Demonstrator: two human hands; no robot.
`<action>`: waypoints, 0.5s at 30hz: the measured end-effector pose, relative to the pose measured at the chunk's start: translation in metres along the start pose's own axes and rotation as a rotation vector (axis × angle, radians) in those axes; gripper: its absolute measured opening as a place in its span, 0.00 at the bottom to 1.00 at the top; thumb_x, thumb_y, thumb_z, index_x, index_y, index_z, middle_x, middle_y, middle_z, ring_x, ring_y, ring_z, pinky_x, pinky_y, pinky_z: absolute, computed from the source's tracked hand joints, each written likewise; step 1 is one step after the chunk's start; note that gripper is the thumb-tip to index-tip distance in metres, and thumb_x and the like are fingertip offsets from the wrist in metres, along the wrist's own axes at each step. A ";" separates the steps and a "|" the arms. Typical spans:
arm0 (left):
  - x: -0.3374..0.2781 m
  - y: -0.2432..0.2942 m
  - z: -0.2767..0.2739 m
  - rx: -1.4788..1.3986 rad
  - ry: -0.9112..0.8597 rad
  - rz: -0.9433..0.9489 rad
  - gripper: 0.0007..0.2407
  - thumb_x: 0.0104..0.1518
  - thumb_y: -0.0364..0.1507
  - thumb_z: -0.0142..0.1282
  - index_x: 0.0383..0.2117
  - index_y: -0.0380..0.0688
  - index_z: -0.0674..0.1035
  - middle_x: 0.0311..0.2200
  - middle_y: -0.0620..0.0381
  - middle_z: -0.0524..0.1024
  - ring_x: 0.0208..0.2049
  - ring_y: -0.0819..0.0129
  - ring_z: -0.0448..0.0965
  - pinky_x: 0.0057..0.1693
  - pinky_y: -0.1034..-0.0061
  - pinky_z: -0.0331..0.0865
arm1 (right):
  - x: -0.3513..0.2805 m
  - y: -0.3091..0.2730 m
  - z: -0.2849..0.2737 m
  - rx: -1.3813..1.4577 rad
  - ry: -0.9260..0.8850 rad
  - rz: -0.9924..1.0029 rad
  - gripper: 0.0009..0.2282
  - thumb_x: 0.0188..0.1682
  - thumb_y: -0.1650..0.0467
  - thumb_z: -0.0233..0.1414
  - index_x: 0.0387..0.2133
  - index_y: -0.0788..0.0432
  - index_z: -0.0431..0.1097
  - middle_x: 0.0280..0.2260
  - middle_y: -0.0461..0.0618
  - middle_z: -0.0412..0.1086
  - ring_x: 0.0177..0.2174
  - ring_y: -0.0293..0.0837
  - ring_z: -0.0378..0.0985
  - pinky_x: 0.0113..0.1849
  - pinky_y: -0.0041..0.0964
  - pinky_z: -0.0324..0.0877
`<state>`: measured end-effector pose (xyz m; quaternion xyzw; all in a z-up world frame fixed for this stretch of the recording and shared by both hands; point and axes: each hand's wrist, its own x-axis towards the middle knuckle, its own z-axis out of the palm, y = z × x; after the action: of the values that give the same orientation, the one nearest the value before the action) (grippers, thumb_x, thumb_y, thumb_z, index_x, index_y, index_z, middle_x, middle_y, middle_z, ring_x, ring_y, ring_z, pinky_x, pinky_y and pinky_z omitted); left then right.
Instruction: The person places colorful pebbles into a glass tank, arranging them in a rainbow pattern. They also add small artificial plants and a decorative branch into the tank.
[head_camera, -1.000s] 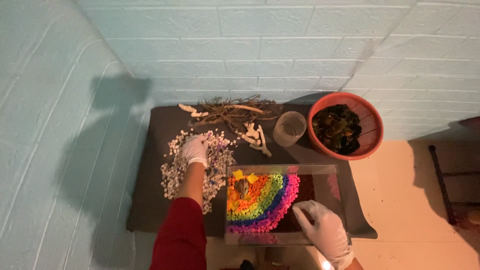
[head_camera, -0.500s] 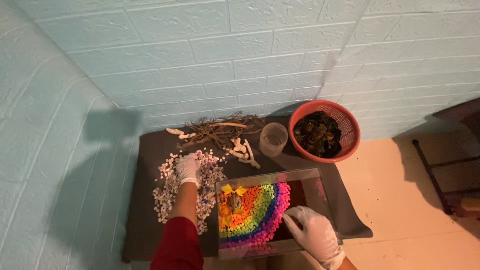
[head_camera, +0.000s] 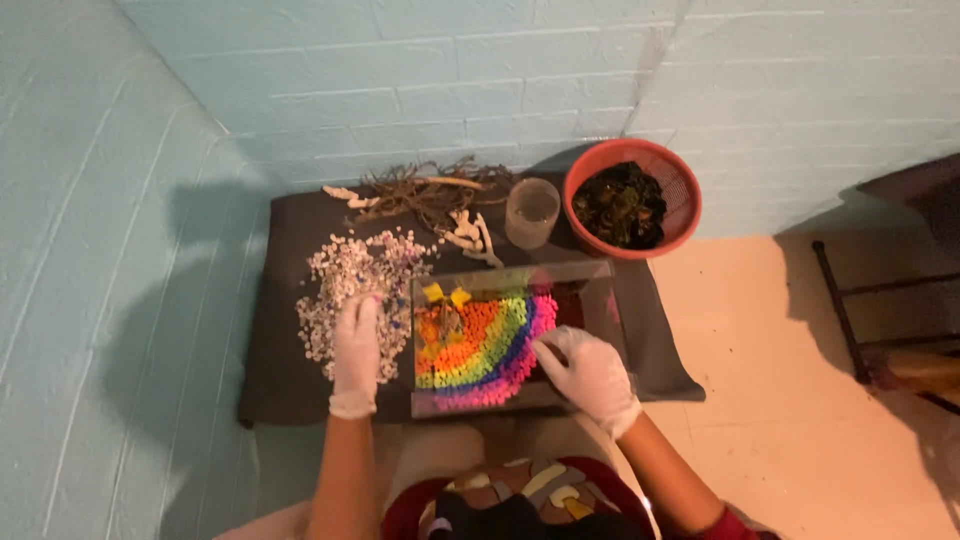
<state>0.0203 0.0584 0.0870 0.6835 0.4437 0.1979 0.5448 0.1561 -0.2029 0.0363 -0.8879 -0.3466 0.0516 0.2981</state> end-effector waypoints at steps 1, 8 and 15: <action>-0.014 -0.003 0.005 0.001 -0.001 0.003 0.11 0.67 0.39 0.47 0.46 0.51 0.79 0.49 0.49 0.80 0.58 0.55 0.75 0.65 0.59 0.66 | 0.000 -0.001 -0.002 0.001 0.003 0.000 0.08 0.51 0.60 0.56 0.34 0.47 0.79 0.30 0.47 0.79 0.38 0.50 0.83 0.40 0.46 0.77; -0.084 -0.020 0.066 0.152 -0.156 0.633 0.06 0.59 0.29 0.62 0.41 0.50 0.81 0.34 0.58 0.78 0.40 0.62 0.79 0.50 0.68 0.74 | -0.003 -0.033 -0.034 0.634 -0.091 0.079 0.05 0.50 0.68 0.59 0.36 0.54 0.81 0.30 0.47 0.81 0.36 0.39 0.80 0.40 0.39 0.78; -0.079 -0.020 0.089 0.191 -0.121 0.897 0.08 0.54 0.28 0.67 0.38 0.52 0.82 0.29 0.62 0.77 0.33 0.65 0.76 0.45 0.70 0.70 | 0.011 -0.036 -0.039 0.990 -0.266 0.264 0.11 0.40 0.78 0.65 0.37 0.65 0.78 0.29 0.55 0.79 0.27 0.40 0.79 0.33 0.35 0.79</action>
<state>0.0376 -0.0572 0.0565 0.8654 0.0879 0.3321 0.3648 0.1553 -0.1941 0.0895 -0.6627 -0.2007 0.3585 0.6261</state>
